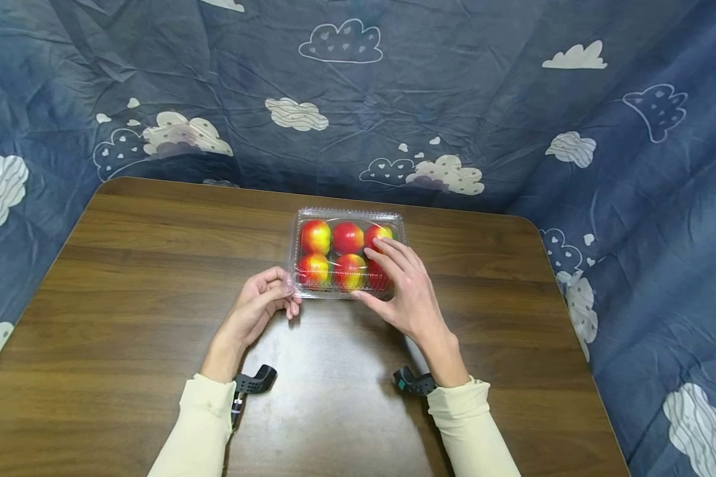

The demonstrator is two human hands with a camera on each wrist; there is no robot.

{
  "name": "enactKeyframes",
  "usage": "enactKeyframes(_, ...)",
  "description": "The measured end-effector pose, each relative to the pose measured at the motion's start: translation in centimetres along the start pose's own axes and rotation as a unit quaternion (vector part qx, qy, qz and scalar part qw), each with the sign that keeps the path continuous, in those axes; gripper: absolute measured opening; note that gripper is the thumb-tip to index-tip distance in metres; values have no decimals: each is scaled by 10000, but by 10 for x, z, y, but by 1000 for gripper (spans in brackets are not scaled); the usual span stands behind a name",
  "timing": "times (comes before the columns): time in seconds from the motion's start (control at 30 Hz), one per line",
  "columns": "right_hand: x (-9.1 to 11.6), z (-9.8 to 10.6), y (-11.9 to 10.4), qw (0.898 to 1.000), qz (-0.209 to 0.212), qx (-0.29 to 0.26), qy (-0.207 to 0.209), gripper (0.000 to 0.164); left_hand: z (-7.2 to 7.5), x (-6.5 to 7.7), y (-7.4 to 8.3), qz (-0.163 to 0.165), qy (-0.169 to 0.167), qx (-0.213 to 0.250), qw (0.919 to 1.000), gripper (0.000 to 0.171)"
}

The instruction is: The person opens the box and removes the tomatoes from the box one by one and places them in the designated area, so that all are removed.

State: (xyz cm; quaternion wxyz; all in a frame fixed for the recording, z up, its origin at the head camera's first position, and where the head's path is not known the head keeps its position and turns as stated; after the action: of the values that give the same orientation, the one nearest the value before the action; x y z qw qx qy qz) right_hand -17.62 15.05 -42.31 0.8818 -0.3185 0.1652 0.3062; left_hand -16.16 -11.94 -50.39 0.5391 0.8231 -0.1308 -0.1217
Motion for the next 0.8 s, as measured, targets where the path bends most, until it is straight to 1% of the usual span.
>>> enactKeyframes(0.1,-1,2,-4,9999,-124,6,-90,74,1,1,1,-70,50,-40,10000,16)
enactKeyframes(0.2,-2,5,-8,9996,-211,29,-202,74,0,1,1,-117,80,-188,9997,16)
enactKeyframes(0.43,-3,11,-14,9992,-258,49,-309,72,0,1,2,-57,201,-547,9983,15)
enactKeyframes(0.67,-7,20,-14,9991,-322,-83,-279,71,-2,1,3,39,258,-560,9981,15)
enactKeyframes(0.8,-11,26,-13,9990,-311,-249,-194,68,-1,1,3,-50,259,-528,9983,16)
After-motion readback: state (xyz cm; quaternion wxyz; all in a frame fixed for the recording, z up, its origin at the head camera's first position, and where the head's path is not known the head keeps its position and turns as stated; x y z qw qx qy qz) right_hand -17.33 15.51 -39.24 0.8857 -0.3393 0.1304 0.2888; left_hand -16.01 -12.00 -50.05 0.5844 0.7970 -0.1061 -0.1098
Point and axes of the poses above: each hand's wrist, its own x-axis away from the middle knuckle, its own z-axis out of the back of the hand, y = z × x, the point moved 4 cm from there along -x, towards the middle knuckle, and after that the axes turned 7 degrees about -x, right-handed, at the moved point
